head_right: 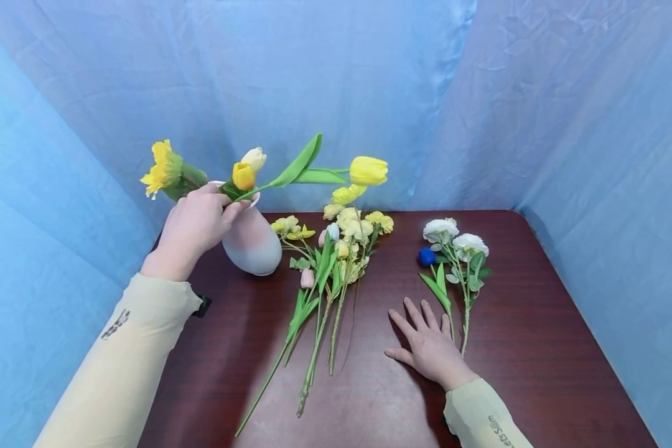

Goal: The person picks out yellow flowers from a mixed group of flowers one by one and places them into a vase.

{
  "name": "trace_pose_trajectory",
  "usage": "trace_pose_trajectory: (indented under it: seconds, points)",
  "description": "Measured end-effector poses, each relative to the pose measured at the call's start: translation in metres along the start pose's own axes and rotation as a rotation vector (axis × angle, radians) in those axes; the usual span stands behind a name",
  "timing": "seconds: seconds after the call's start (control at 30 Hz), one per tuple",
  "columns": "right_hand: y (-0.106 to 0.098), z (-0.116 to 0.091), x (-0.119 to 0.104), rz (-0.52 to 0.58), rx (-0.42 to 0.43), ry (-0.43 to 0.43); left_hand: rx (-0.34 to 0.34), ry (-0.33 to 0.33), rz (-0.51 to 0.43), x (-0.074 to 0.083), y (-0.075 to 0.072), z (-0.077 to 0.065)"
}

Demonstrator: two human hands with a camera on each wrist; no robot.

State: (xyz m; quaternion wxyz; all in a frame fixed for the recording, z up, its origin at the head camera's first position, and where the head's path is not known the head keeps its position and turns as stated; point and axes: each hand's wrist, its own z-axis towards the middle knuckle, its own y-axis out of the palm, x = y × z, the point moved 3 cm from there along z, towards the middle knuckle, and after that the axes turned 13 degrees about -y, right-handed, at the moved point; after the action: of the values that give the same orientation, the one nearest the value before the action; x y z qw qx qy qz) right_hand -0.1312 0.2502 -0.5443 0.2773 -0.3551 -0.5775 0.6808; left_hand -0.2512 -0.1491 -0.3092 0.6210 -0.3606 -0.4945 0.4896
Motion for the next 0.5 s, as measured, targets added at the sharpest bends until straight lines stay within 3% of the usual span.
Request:
trace_pose_trajectory:
  seconds: [0.23,0.5]
  points:
    - [0.000,0.001,0.000,0.005,0.004,0.000,0.042,0.013,0.019,-0.004,0.010,-0.003]
    - [0.001,0.000,0.000,0.011,0.002,0.000,0.289,0.133,-0.050,-0.005,0.015,-0.006]
